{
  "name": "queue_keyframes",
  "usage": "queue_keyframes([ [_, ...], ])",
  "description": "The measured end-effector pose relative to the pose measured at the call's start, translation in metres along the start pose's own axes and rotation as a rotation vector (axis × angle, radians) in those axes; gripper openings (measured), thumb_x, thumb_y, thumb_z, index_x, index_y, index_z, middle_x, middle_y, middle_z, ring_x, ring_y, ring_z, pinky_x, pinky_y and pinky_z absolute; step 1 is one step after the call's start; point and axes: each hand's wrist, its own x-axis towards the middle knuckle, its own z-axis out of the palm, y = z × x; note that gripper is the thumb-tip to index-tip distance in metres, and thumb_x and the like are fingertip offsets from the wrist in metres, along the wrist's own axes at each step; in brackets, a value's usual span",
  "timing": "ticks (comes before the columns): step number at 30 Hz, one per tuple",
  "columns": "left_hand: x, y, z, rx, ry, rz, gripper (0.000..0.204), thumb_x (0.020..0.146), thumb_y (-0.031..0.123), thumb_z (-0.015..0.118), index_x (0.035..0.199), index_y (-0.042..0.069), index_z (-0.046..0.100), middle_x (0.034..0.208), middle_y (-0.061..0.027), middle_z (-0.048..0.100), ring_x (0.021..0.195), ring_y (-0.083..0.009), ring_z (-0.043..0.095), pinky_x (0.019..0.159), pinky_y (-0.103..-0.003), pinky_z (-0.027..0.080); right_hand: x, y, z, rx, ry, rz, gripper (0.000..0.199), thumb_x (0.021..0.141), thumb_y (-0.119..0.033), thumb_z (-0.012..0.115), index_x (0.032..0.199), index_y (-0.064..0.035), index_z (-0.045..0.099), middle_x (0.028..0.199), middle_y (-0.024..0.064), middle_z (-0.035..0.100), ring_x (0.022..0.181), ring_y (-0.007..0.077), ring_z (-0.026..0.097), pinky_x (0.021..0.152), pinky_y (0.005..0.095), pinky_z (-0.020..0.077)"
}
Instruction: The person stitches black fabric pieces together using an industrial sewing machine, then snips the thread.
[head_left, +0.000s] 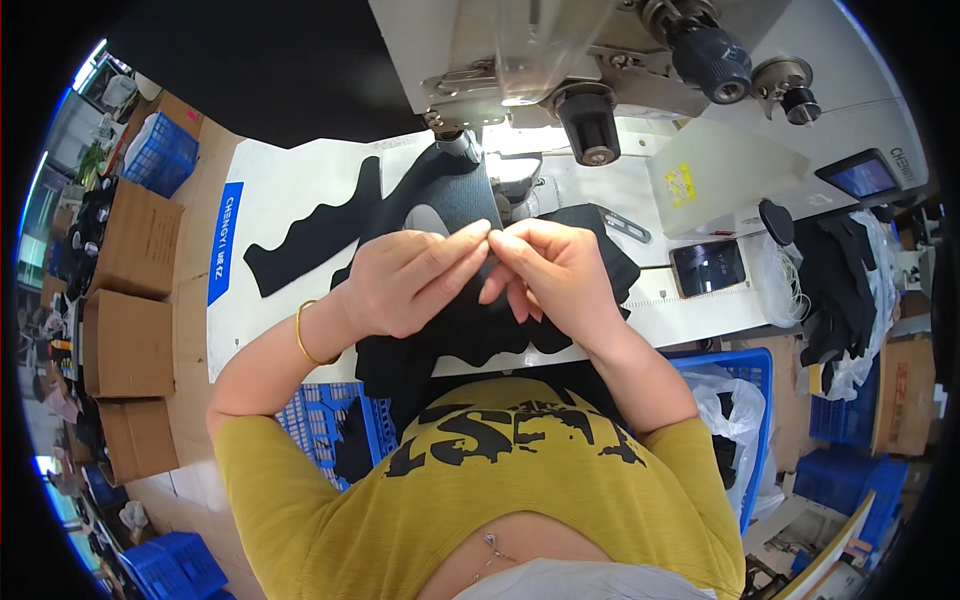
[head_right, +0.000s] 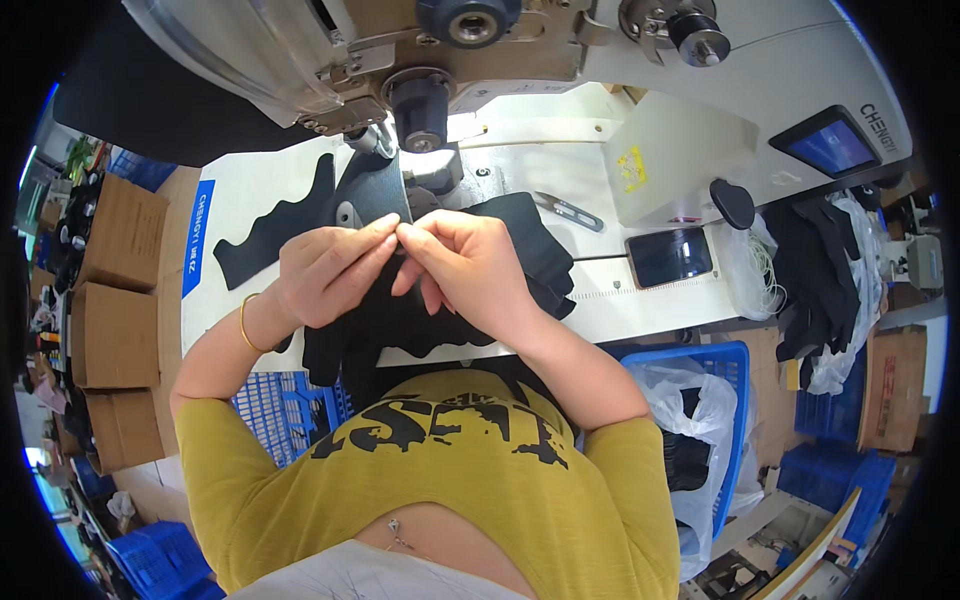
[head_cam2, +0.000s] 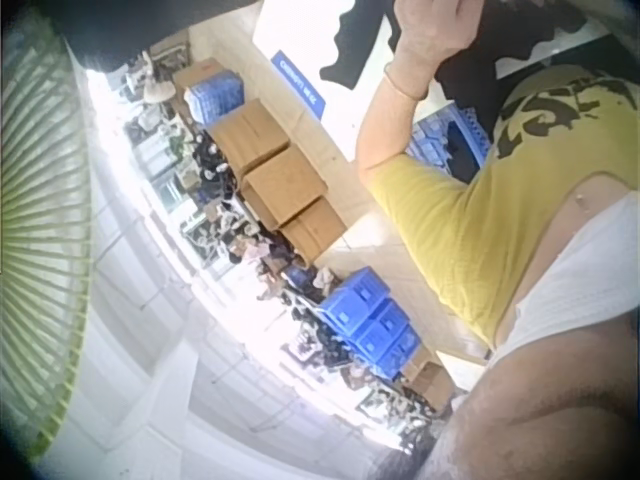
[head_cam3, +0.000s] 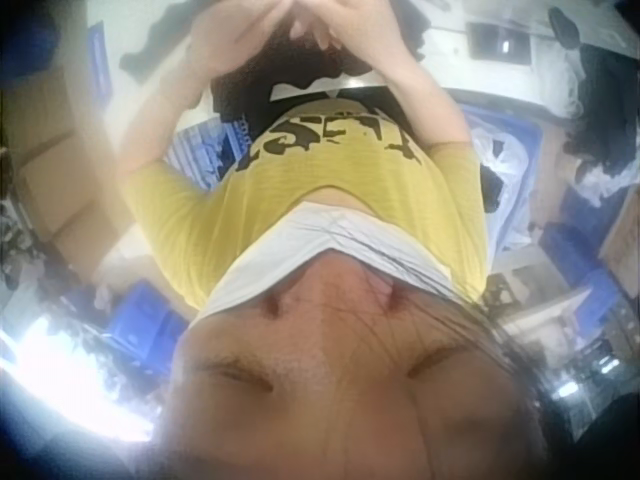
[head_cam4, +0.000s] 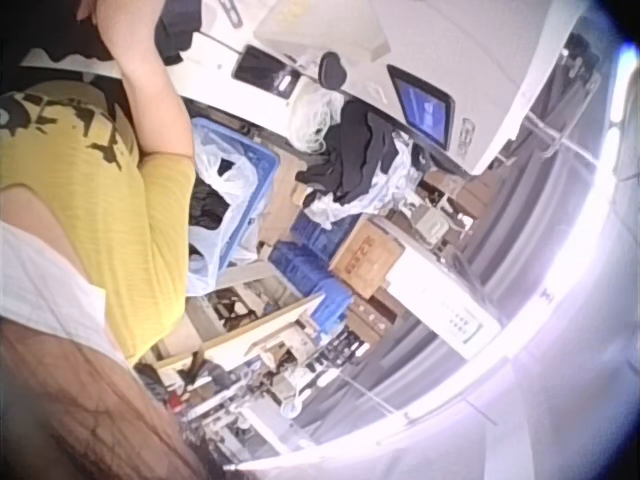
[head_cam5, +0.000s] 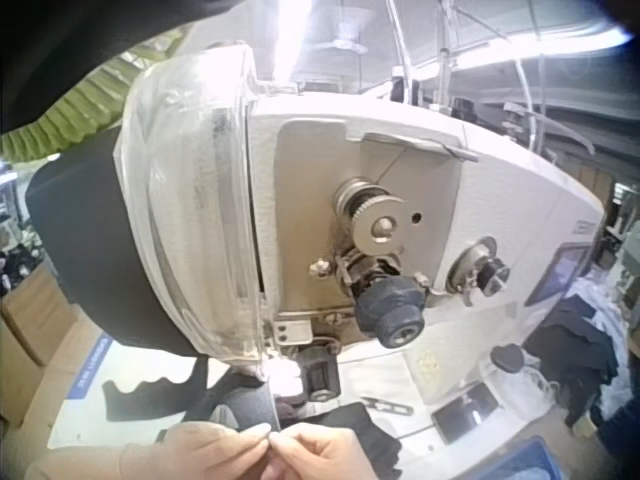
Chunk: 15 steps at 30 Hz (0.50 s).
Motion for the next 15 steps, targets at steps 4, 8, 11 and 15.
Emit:
queue_keyframes([
  [4, -0.002, -0.015, 0.01, 0.027, 0.068, -0.033, 0.026, 0.074, -0.002, 0.069, 0.1, -0.002, 0.069, 0.103, -0.0155, 0.069, 0.08, -0.0241, 0.07, 0.067, -0.029, 0.059, 0.017, 0.005, 0.001, 0.052, 0.017, -0.03, 0.024, 0.098, -0.02, 0.056, 0.088, -0.001, 0.066, 0.067, 0.0081, 0.069, 0.043, 0.0062, 0.053, 0.038, 0.0198, 0.0357],
  [8, -0.002, -0.028, 0.014, 0.037, 0.077, -0.078, 0.03, 0.071, -0.002, 0.069, 0.101, 0.0, 0.069, 0.103, -0.0131, 0.07, 0.081, -0.0232, 0.07, 0.067, -0.029, 0.058, 0.026, 0.008, 0.002, 0.032, 0.026, -0.091, 0.022, 0.098, -0.019, 0.056, 0.09, -0.0007, 0.066, 0.068, 0.0085, 0.069, 0.043, 0.0061, 0.053, 0.038, 0.0198, 0.0359],
  [11, -0.002, -0.039, 0.021, 0.046, 0.122, -0.093, 0.032, 0.07, -0.002, 0.069, 0.102, 0.0, 0.068, 0.102, -0.0125, 0.07, 0.081, -0.023, 0.07, 0.066, -0.029, 0.058, 0.022, 0.009, 0.003, 0.014, 0.02, -0.064, 0.022, 0.098, -0.019, 0.056, 0.091, -0.0009, 0.066, 0.069, 0.0087, 0.07, 0.043, 0.006, 0.053, 0.039, 0.0196, 0.0362],
  [15, -0.003, -0.053, 0.03, 0.061, 0.19, -0.074, 0.034, 0.067, -0.006, 0.068, 0.1, -0.001, 0.065, 0.096, -0.0105, 0.067, 0.08, -0.0239, 0.069, 0.06, -0.029, 0.057, 0.018, 0.012, 0.003, 0.027, -0.002, -0.037, 0.022, 0.097, -0.019, 0.055, 0.091, -0.0007, 0.066, 0.07, 0.009, 0.07, 0.044, 0.0058, 0.053, 0.039, 0.0194, 0.0366],
])
